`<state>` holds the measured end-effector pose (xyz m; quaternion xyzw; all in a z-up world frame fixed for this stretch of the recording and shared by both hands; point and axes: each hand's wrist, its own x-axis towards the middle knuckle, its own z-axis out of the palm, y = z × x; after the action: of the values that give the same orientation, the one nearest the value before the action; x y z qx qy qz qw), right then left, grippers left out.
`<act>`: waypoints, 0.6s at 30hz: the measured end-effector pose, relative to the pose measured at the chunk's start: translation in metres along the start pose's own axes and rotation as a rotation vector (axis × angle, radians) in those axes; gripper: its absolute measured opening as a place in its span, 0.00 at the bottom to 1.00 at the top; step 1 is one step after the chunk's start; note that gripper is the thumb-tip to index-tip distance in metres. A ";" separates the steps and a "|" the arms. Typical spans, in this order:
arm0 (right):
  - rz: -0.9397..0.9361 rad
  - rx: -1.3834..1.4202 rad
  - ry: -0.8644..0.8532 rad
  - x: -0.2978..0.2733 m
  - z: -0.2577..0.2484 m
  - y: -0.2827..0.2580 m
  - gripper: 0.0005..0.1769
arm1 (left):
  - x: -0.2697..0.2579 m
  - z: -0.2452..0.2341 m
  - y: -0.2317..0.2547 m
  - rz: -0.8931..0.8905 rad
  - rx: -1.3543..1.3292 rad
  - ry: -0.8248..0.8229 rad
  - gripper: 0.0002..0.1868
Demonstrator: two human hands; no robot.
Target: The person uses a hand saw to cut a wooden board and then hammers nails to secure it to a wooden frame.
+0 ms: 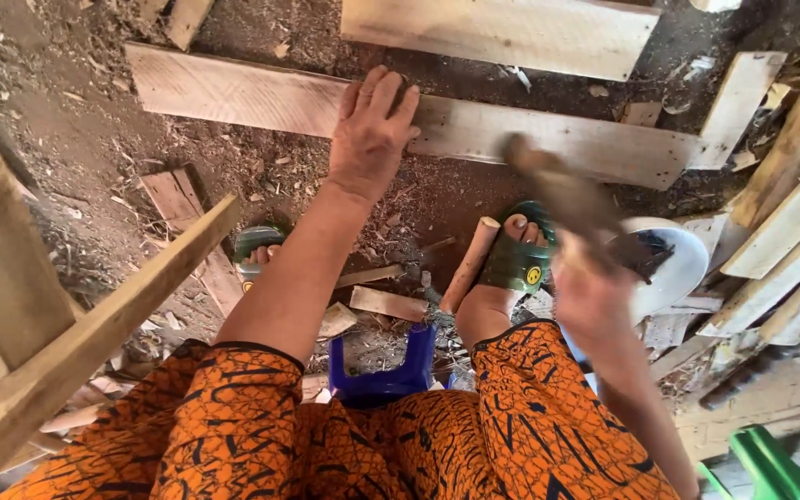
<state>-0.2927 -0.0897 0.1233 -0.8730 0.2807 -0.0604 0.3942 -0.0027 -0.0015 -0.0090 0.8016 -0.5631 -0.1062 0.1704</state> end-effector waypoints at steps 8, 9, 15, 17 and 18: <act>0.048 -0.115 -0.091 0.066 0.036 -0.057 0.29 | -0.002 -0.002 0.000 -0.033 0.001 0.008 0.22; 0.046 -0.119 -0.098 0.070 0.038 -0.059 0.29 | -0.003 0.000 -0.001 -0.040 -0.004 0.009 0.22; 0.084 -0.247 -0.099 0.082 0.074 -0.021 0.40 | 0.000 0.003 -0.002 -0.033 -0.022 0.062 0.21; 0.270 -0.195 -0.068 0.076 0.074 -0.021 0.26 | -0.002 0.007 -0.004 -0.050 -0.088 -0.047 0.19; 0.270 -0.192 -0.075 0.073 0.064 -0.034 0.26 | -0.005 0.005 -0.003 -0.055 -0.088 -0.051 0.19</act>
<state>-0.1957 -0.0697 0.0956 -0.8626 0.3851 0.0529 0.3238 -0.0034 0.0029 -0.0152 0.8057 -0.5397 -0.1559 0.1878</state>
